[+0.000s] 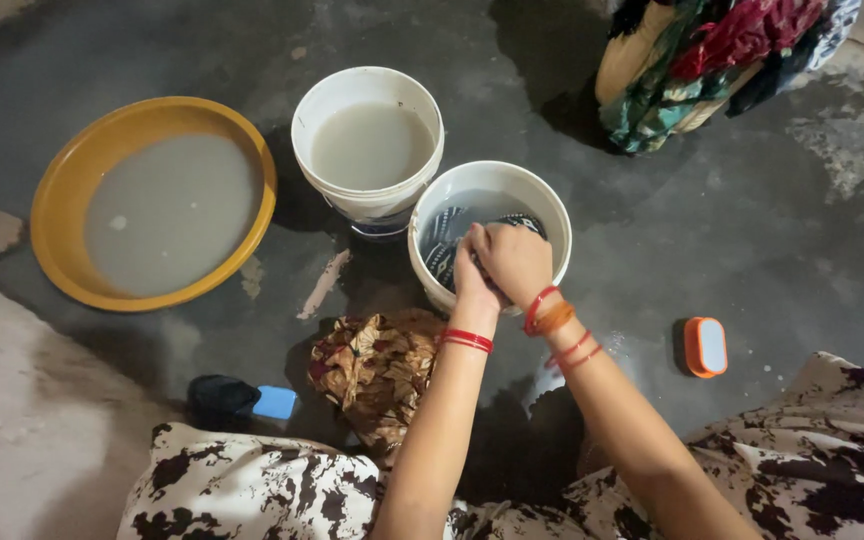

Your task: The recorder is seen washing a cloth in a bucket of water.

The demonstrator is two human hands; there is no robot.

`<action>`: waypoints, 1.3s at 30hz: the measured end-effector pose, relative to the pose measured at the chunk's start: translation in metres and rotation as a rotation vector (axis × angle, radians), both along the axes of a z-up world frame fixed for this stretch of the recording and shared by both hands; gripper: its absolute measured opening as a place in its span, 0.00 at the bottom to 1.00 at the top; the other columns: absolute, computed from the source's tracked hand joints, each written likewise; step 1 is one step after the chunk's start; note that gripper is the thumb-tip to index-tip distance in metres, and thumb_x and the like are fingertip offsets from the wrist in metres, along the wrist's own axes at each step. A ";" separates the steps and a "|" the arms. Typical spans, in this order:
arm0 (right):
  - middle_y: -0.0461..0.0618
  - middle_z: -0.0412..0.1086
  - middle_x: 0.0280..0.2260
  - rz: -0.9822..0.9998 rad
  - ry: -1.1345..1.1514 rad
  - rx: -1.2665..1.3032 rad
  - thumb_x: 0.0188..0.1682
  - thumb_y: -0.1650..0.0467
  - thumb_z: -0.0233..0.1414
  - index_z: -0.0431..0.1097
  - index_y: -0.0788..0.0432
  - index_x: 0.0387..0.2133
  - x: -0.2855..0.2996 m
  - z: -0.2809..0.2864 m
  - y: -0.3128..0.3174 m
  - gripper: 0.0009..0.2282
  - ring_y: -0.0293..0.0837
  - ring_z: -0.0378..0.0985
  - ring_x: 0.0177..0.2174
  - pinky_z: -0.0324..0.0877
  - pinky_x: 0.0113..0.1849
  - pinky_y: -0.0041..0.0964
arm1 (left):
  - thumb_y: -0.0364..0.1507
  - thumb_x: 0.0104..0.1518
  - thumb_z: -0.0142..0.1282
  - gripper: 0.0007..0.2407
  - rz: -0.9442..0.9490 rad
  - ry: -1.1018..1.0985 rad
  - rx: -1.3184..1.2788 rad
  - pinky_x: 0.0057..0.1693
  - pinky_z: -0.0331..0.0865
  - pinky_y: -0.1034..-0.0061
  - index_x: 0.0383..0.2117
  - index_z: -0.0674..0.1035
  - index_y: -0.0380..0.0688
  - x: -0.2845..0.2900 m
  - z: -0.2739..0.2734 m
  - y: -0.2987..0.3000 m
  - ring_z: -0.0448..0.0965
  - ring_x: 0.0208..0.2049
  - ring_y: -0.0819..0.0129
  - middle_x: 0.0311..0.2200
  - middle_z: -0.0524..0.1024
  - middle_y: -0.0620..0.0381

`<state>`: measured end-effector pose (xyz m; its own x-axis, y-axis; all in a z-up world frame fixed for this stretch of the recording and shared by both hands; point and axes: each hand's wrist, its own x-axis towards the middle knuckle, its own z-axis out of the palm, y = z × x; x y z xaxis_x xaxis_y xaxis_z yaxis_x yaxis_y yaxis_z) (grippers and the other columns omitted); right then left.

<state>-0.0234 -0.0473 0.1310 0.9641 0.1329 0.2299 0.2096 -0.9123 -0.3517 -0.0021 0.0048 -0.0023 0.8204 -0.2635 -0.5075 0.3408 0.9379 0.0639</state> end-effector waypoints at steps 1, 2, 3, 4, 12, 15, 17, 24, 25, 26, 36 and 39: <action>0.59 0.74 0.20 0.051 -0.024 0.007 0.55 0.59 0.48 0.77 0.56 0.22 -0.010 0.008 0.002 0.18 0.61 0.78 0.23 0.72 0.27 0.56 | 0.49 0.67 0.45 0.17 0.033 -0.142 -0.070 0.49 0.75 0.66 0.36 0.77 0.51 0.005 -0.022 -0.003 0.80 0.40 0.61 0.35 0.80 0.57; 0.59 0.74 0.20 0.051 -0.020 0.005 0.55 0.59 0.48 0.77 0.56 0.22 -0.019 0.012 0.008 0.18 0.61 0.78 0.23 0.72 0.27 0.56 | 0.49 0.67 0.45 0.17 0.033 -0.138 -0.072 0.49 0.75 0.66 0.36 0.77 0.51 0.008 -0.055 -0.003 0.80 0.40 0.61 0.35 0.80 0.57; 0.60 0.73 0.19 0.060 -0.030 -0.042 0.54 0.59 0.49 0.76 0.57 0.23 -0.027 0.016 0.015 0.18 0.61 0.78 0.21 0.73 0.26 0.54 | 0.48 0.74 0.42 0.18 0.036 -0.469 -0.195 0.49 0.73 0.65 0.34 0.76 0.51 0.014 -0.087 -0.002 0.77 0.39 0.62 0.34 0.77 0.57; 0.60 0.73 0.17 0.069 -0.040 -0.090 0.53 0.58 0.49 0.75 0.58 0.23 -0.034 0.020 0.021 0.17 0.60 0.78 0.20 0.73 0.25 0.52 | 0.47 0.81 0.40 0.20 0.043 -0.800 -0.316 0.49 0.72 0.64 0.32 0.74 0.51 0.019 -0.119 -0.001 0.75 0.37 0.63 0.32 0.75 0.57; 0.60 0.74 0.20 0.093 -0.075 -0.056 0.53 0.59 0.50 0.76 0.57 0.21 -0.013 0.003 0.012 0.18 0.60 0.79 0.22 0.74 0.28 0.54 | 0.50 0.65 0.38 0.19 0.039 -0.374 -0.038 0.50 0.70 0.67 0.33 0.76 0.53 0.016 -0.055 -0.002 0.76 0.41 0.64 0.34 0.77 0.57; 0.61 0.74 0.21 0.031 -0.035 -0.037 0.52 0.59 0.49 0.78 0.56 0.21 0.011 -0.005 0.001 0.18 0.62 0.79 0.23 0.74 0.30 0.56 | 0.49 0.63 0.43 0.18 -0.014 -0.247 -0.109 0.56 0.70 0.64 0.38 0.78 0.51 0.003 -0.009 0.001 0.78 0.48 0.60 0.42 0.80 0.55; 0.60 0.75 0.22 -0.019 -0.013 -0.031 0.52 0.59 0.49 0.78 0.56 0.21 0.027 -0.012 -0.007 0.18 0.62 0.79 0.24 0.74 0.31 0.58 | 0.48 0.62 0.46 0.18 -0.005 -0.011 -0.061 0.57 0.70 0.62 0.42 0.80 0.50 -0.001 0.010 0.001 0.78 0.50 0.58 0.45 0.80 0.55; 0.60 0.75 0.22 0.037 0.050 -0.019 0.54 0.57 0.48 0.78 0.57 0.22 0.008 -0.003 -0.003 0.20 0.61 0.79 0.25 0.74 0.30 0.56 | 0.49 0.59 0.48 0.20 0.037 -0.017 -0.080 0.56 0.71 0.60 0.44 0.80 0.48 -0.006 0.014 0.003 0.78 0.49 0.57 0.46 0.80 0.53; 0.59 0.75 0.22 0.056 0.024 0.006 0.56 0.58 0.48 0.77 0.57 0.21 0.002 0.004 0.000 0.20 0.61 0.79 0.25 0.73 0.30 0.56 | 0.49 0.61 0.47 0.20 0.038 -0.023 -0.110 0.56 0.72 0.61 0.43 0.79 0.48 -0.005 0.018 0.005 0.78 0.48 0.57 0.45 0.80 0.53; 0.59 0.75 0.22 0.058 0.026 0.007 0.56 0.58 0.48 0.77 0.57 0.21 -0.003 0.006 0.004 0.20 0.61 0.79 0.25 0.73 0.30 0.56 | 0.49 0.61 0.47 0.20 0.040 -0.021 -0.109 0.56 0.72 0.61 0.43 0.79 0.48 -0.001 0.006 0.005 0.78 0.48 0.57 0.45 0.80 0.53; 0.60 0.73 0.18 0.158 -0.067 0.013 0.53 0.60 0.51 0.75 0.60 0.20 -0.018 0.008 0.027 0.18 0.59 0.78 0.19 0.74 0.25 0.52 | 0.51 0.71 0.37 0.22 0.066 -0.587 -0.182 0.51 0.72 0.66 0.29 0.72 0.48 0.006 -0.051 0.005 0.75 0.40 0.64 0.32 0.75 0.55; 0.60 0.73 0.18 0.116 -0.066 -0.004 0.53 0.60 0.51 0.76 0.58 0.19 0.008 0.000 0.018 0.18 0.59 0.78 0.19 0.74 0.27 0.53 | 0.55 0.64 0.39 0.25 0.062 -0.224 0.015 0.52 0.72 0.67 0.36 0.76 0.44 0.001 -0.001 0.004 0.78 0.41 0.63 0.38 0.79 0.53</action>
